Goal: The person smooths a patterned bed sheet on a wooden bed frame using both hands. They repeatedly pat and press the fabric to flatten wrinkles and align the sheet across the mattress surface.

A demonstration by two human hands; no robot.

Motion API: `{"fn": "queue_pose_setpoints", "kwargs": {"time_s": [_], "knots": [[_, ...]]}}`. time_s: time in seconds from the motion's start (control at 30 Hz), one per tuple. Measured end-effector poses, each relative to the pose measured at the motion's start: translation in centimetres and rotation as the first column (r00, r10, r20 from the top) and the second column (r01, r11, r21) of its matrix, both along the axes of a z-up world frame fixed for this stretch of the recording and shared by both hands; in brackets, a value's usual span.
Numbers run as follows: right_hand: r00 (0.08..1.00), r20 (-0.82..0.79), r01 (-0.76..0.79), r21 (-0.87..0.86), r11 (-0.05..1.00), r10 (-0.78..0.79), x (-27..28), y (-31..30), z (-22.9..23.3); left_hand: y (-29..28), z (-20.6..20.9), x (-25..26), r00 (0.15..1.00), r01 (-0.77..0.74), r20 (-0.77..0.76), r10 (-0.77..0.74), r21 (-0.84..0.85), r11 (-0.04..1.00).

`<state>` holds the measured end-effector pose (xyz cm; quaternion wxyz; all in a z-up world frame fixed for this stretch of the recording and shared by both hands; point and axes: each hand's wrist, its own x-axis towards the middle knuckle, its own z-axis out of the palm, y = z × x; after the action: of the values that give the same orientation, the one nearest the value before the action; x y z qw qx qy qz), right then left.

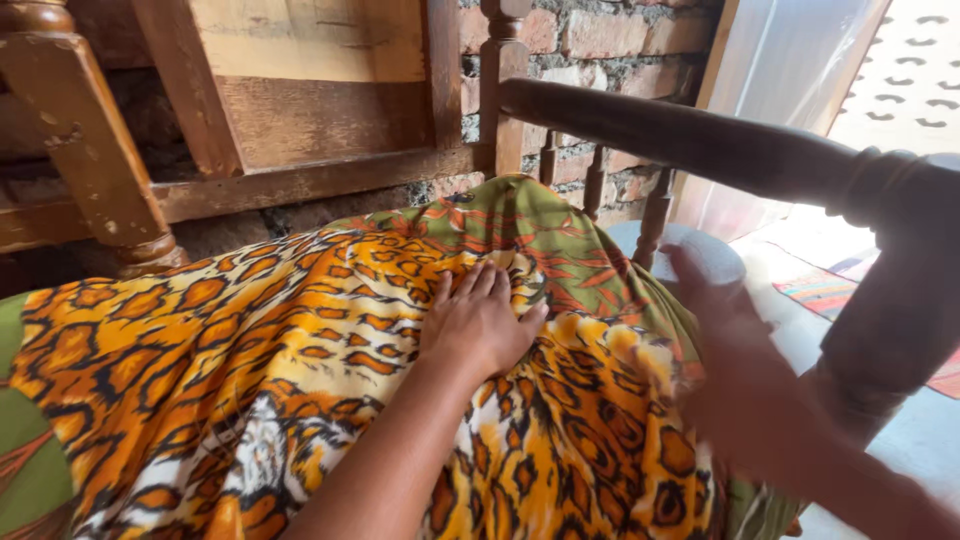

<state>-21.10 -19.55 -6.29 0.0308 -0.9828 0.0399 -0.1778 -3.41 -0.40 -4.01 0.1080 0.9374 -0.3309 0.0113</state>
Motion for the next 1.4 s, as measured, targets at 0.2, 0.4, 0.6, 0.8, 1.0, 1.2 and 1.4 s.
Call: {"fn": "queue_pose_setpoints", "kwargs": {"time_s": [0.2, 0.4, 0.6, 0.8, 1.0, 1.2, 1.4], "knots": [[0.973, -0.092, 0.190, -0.198, 0.962, -0.211, 1.9, -3.4, 3.0, 0.4, 0.0, -0.7, 1.000, 0.008, 0.007, -0.009, 0.013, 1.000], [0.949, -0.314, -0.014, -0.090, 0.996, -0.015, 3.1, -0.2, 1.3, 0.8, 0.3, -1.0, 1.000, 0.014, 0.009, -0.014, 0.011, 1.000], [0.988, 0.025, -0.147, -0.079, 0.986, 0.150, 3.0, 3.5, 1.2, 1.3, 0.4, -1.8, 1.000, -0.017, -0.023, 0.016, -0.033, 0.999], [0.987, 0.152, -0.080, 0.156, 0.985, 0.056, 1.3, 6.5, 1.0, 2.1, 0.5, -2.6, 0.999, -0.011, -0.032, 0.008, -0.091, 0.996], [0.975, 0.224, -0.049, 0.179, 0.983, 0.008, 1.1, 8.5, 1.4, 2.4, 0.6, -2.5, 0.868, 0.055, 0.475, 0.142, -0.377, 0.925], [0.998, 0.054, 0.029, 0.215, 0.976, -0.041, 3.2, 7.7, 3.3, 2.8, 1.8, -3.9, 0.994, 0.012, -0.108, -0.014, -0.017, 1.000], [0.997, 0.053, -0.065, 0.215, 0.975, 0.055, 8.5, 6.1, 1.0, 2.5, -0.4, -3.2, 0.998, 0.026, -0.063, -0.030, -0.060, 0.998]]}}
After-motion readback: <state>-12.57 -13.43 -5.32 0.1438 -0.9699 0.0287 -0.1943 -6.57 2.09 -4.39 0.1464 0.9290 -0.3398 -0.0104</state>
